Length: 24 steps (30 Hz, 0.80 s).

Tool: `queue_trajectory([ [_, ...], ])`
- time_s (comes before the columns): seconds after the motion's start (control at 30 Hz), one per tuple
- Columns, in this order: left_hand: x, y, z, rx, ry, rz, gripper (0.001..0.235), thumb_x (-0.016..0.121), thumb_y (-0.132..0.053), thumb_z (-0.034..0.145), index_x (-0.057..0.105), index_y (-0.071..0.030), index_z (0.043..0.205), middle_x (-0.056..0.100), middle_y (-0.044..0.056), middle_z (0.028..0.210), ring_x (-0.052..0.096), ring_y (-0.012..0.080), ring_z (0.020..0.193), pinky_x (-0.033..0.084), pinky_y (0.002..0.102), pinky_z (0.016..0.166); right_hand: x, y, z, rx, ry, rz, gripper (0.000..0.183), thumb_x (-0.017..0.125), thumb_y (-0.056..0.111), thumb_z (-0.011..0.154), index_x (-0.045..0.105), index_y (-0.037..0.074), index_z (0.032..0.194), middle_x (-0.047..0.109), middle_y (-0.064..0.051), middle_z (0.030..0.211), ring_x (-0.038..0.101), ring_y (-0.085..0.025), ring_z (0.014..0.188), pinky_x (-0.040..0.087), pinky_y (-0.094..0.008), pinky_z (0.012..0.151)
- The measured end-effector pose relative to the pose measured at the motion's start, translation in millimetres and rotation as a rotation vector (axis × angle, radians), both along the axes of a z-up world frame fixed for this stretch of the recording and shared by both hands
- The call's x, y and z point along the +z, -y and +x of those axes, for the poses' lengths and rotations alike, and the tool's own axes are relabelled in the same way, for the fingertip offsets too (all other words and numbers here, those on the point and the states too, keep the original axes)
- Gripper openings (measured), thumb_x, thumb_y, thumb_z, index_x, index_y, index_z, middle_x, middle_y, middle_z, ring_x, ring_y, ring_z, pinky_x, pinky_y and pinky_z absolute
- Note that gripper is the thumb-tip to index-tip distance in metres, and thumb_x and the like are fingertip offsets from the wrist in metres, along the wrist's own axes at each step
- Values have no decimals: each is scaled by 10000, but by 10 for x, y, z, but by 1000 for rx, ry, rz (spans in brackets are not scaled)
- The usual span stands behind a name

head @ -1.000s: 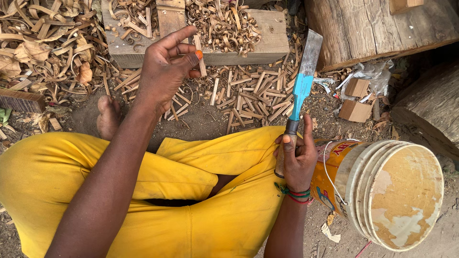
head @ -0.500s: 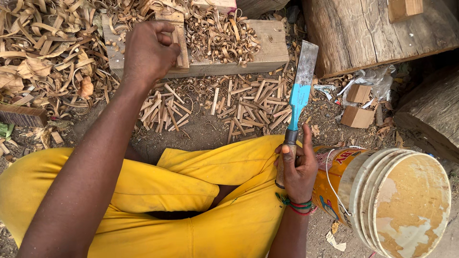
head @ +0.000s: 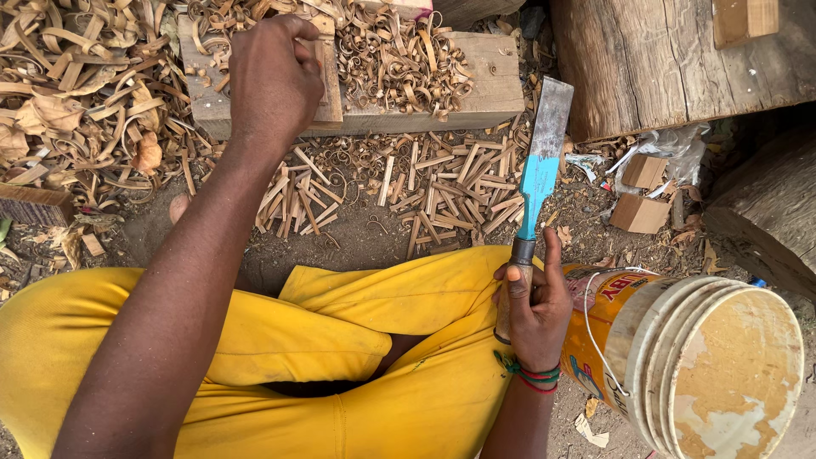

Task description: The person sits on the ground and uses a blue-handled chisel to carve a small rectangular piece of wood. They hold the wood steady with their left hand and repeatedly strike the chisel with their right hand to remove wood shavings.

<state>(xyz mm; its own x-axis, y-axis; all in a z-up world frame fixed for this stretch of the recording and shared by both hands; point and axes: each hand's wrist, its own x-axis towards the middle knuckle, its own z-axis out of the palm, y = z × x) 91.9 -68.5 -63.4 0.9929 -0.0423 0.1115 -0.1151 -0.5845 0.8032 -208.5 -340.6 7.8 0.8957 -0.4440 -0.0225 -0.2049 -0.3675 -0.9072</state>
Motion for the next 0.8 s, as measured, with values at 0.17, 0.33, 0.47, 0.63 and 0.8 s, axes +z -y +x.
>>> queue_trajectory([
  [0.17, 132, -158, -155, -81, 201, 25, 281, 625, 118, 915, 766, -44, 1095, 748, 158, 1102, 755, 221, 926, 654, 304, 786, -33, -19, -29, 0, -15, -122, 770, 687, 233, 999, 323, 14, 1641, 709, -49, 862, 640, -77, 693, 497, -241, 577],
  [0.33, 212, -208, -385, -289, 222, 412, 284, 782, -171, 904, 766, -80, 1172, 744, 135, 1229, 720, 306, 1000, 597, 495, 875, -93, -469, -97, 48, 59, 134, 760, 703, 151, 949, 336, 7, 1598, 713, -51, 883, 674, -95, 651, 560, -260, 525],
  [0.47, 153, -141, -434, -241, 262, 639, 275, 750, -157, 974, 762, -158, 1249, 757, 85, 1215, 704, 283, 1082, 575, 524, 956, -149, -918, -148, 62, -53, 381, 735, 667, 74, 941, 331, 36, 1593, 697, -38, 861, 658, -95, 627, 559, -257, 551],
  [0.63, 6, -154, -461, -196, 323, 655, 365, 738, -31, 912, 776, -186, 1240, 749, 62, 1281, 696, 258, 1121, 554, 524, 969, -167, -1156, -106, 177, -157, 440, 701, 639, 38, 978, 316, 38, 1600, 642, 10, 861, 590, -57, 662, 519, -233, 594],
  [0.8, -3, -167, -457, -150, 289, 574, 372, 736, -22, 905, 779, -197, 1230, 735, 50, 1303, 683, 276, 1164, 519, 549, 998, -100, -1326, 45, 238, -192, 119, 633, 675, 102, 983, 437, 6, 1562, 594, 1, 768, 494, -32, 645, 447, -221, 562],
])
